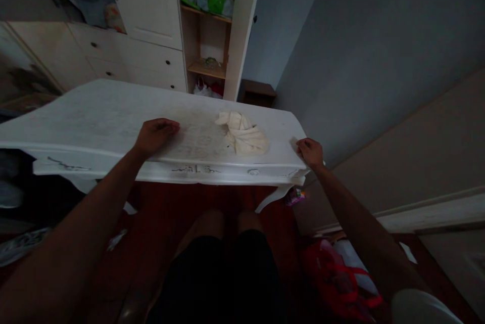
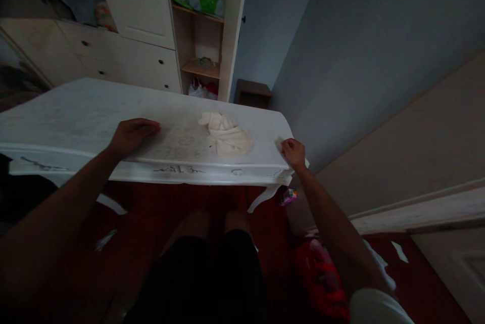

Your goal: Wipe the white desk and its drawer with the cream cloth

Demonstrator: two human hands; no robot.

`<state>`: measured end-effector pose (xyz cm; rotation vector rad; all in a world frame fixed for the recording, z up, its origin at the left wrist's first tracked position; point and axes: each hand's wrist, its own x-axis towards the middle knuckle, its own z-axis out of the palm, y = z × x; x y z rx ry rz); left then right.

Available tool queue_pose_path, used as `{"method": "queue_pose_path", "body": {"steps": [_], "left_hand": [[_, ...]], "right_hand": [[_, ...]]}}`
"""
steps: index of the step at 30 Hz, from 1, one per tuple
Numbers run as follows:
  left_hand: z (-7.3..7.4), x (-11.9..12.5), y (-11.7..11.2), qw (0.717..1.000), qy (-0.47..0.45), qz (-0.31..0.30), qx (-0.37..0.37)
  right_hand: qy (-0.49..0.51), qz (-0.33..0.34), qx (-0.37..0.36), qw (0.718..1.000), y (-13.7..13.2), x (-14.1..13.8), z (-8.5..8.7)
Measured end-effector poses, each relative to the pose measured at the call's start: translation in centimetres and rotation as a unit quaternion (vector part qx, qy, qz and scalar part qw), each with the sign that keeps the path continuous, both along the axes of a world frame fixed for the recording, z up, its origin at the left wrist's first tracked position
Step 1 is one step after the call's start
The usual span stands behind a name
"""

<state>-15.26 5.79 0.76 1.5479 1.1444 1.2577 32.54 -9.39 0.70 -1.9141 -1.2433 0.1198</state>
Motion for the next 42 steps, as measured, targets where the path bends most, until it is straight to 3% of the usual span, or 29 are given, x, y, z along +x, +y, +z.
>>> {"method": "queue_pose_path", "body": {"steps": [6, 10, 12, 16, 19, 23, 26, 28, 34, 42], "left_hand": [[-0.2, 0.2, 0.4, 0.998, -0.052, 0.008, -0.025], [-0.4, 0.1, 0.7, 0.997, -0.068, 0.020, -0.038], [-0.4, 0.0, 0.9, 0.996, -0.073, 0.023, -0.039], [-0.4, 0.0, 1.0, 0.994, -0.103, 0.023, -0.034], [-0.2, 0.0, 1.0, 0.991, -0.127, 0.022, -0.042], [0.0, 0.0, 0.8, 0.986, -0.158, 0.024, -0.057], [0.1, 0.0, 0.6, 0.983, -0.175, 0.020, -0.055], [-0.1, 0.0, 0.7, 0.982, -0.178, 0.015, -0.052], [-0.7, -0.3, 1.1, 0.983, -0.176, 0.006, -0.045], [-0.9, -0.3, 1.0, 0.986, -0.164, 0.014, -0.033]], "right_hand": [[0.078, -0.036, -0.019, 0.996, 0.5, -0.6, 0.4], [0.105, -0.042, 0.067, 0.991, 1.1, -3.1, 0.8], [0.080, -0.013, 0.121, 0.989, 1.7, -5.0, 1.3], [-0.008, 0.117, 0.165, 0.979, 4.1, -8.9, 2.6], [-0.078, 0.201, 0.128, 0.968, 6.6, -11.3, 3.2], [-0.172, 0.289, -0.002, 0.942, 9.1, -13.9, 2.8], [-0.179, 0.313, -0.074, 0.930, 9.4, -15.5, 1.9], [-0.179, 0.300, -0.069, 0.934, 8.8, -16.2, 1.4], [-0.164, 0.193, 0.087, 0.963, 5.5, -14.9, -0.4], [-0.134, 0.105, 0.097, 0.981, 1.1, -7.7, -0.9]]}}
